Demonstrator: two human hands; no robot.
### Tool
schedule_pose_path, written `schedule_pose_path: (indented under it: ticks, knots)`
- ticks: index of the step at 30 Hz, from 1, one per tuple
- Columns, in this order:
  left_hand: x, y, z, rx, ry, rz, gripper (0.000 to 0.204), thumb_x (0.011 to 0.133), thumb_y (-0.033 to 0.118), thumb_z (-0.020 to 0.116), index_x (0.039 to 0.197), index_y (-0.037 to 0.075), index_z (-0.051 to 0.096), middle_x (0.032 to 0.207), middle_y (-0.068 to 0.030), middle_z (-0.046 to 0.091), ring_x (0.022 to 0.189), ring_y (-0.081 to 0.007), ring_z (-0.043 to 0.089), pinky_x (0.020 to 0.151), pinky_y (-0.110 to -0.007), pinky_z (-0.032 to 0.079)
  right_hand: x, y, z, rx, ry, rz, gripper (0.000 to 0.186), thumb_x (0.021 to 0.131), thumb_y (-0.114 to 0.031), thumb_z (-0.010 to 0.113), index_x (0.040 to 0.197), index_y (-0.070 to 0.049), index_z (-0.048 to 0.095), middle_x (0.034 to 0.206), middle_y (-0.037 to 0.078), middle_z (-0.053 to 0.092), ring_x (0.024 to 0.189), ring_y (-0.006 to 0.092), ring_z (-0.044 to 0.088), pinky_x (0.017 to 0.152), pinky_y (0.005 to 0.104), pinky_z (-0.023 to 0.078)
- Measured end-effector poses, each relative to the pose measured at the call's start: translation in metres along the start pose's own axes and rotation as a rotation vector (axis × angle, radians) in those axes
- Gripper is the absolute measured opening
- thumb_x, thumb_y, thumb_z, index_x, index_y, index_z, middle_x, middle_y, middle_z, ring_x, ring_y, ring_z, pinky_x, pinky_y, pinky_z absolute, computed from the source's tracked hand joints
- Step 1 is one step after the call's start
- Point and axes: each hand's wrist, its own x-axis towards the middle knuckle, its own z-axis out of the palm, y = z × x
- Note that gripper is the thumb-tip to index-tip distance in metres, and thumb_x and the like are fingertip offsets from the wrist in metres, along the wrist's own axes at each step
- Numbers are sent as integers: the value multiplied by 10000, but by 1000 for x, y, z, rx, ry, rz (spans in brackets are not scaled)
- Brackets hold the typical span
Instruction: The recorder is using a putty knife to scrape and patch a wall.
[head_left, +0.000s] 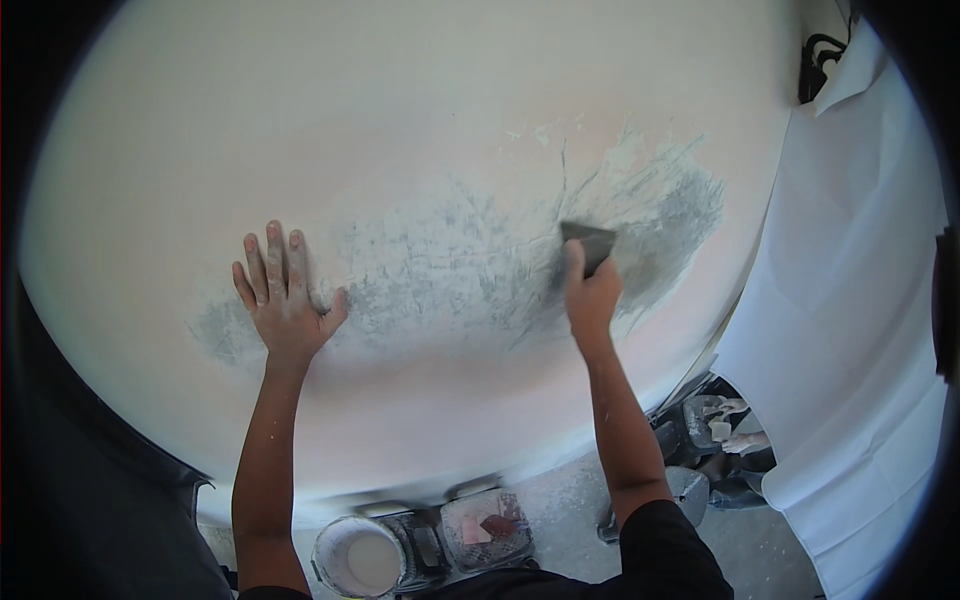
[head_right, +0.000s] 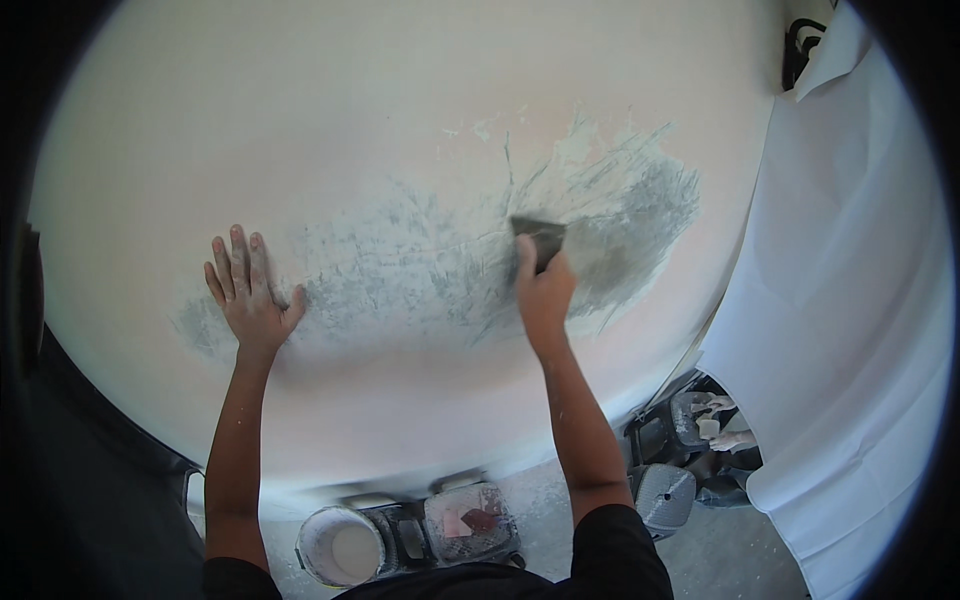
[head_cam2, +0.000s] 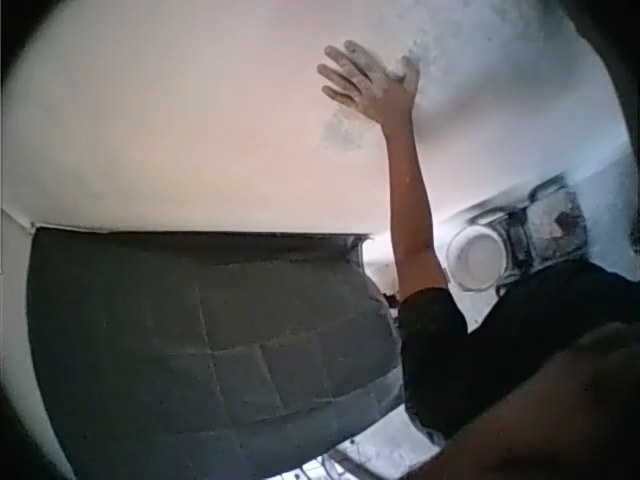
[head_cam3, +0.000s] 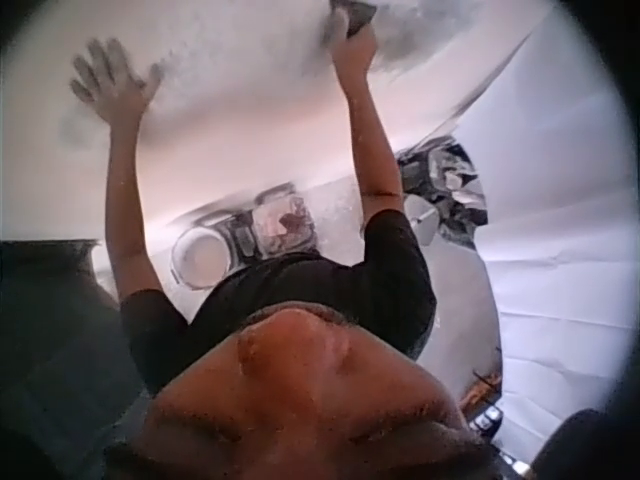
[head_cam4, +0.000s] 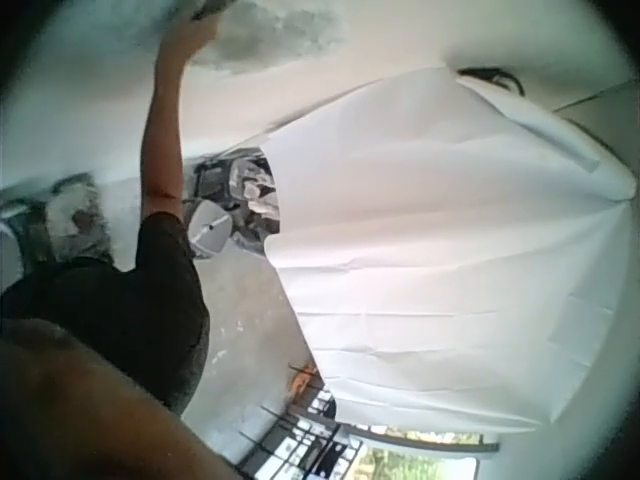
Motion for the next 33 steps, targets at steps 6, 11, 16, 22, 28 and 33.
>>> schedule_pose_path:
  ticks: [6, 11, 16, 22, 28, 33]
  knots:
    - [2, 3, 1, -9, 12, -2, 764, 869, 524, 522, 1480, 76, 424, 1589, -143, 307, 1483, -385, 216, 1191, -557, 93, -15, 19, 6, -124, -160, -306, 392, 926, -312, 698, 945, 74, 631, 735, 224, 674, 625, 345, 672, 572, 388, 502]
    - [3, 5, 0, -14, 25, -4, 758, 870, 520, 526, 1477, 76, 428, 1586, -139, 315, 1484, -379, 219, 1191, -553, 100, -13, 18, 6, -150, -113, -125, 415, 919, -331, 700, 998, 67, 613, 742, 250, 660, 668, 391, 670, 602, 419, 511]
    - [2, 1, -4, -20, 17, -11, 757, 868, 521, 526, 1473, 76, 432, 1580, -136, 326, 1485, -372, 219, 1191, -552, 99, 10, -6, -3, -186, -126, 104, 434, 918, -330, 697, 1057, 73, 610, 772, 274, 655, 738, 425, 685, 669, 429, 535]
    - [2, 4, -1, -20, 2, -14, 762, 860, 522, 534, 1469, 74, 436, 1576, -138, 332, 1485, -372, 218, 1191, -554, 92, -17, 4, 10, -141, -245, -258, 387, 911, -320, 710, 905, 52, 606, 759, 263, 655, 676, 425, 670, 570, 405, 507]
    - [3, 6, -1, -21, 6, -15, 773, 854, 522, 539, 1471, 70, 431, 1578, -144, 327, 1485, -378, 214, 1189, -559, 86, 14, 7, 9, -30, -38, -112, 421, 917, -352, 706, 849, 55, 629, 719, 225, 656, 682, 290, 687, 606, 370, 494]
    - [2, 3, -1, -32, 5, -9, 782, 847, 519, 546, 1476, 68, 425, 1580, -148, 323, 1486, -381, 212, 1189, -560, 83, 37, -18, -5, -156, -119, 0, 400, 907, -318, 710, 927, 72, 623, 709, 265, 640, 675, 418, 681, 573, 415, 515]
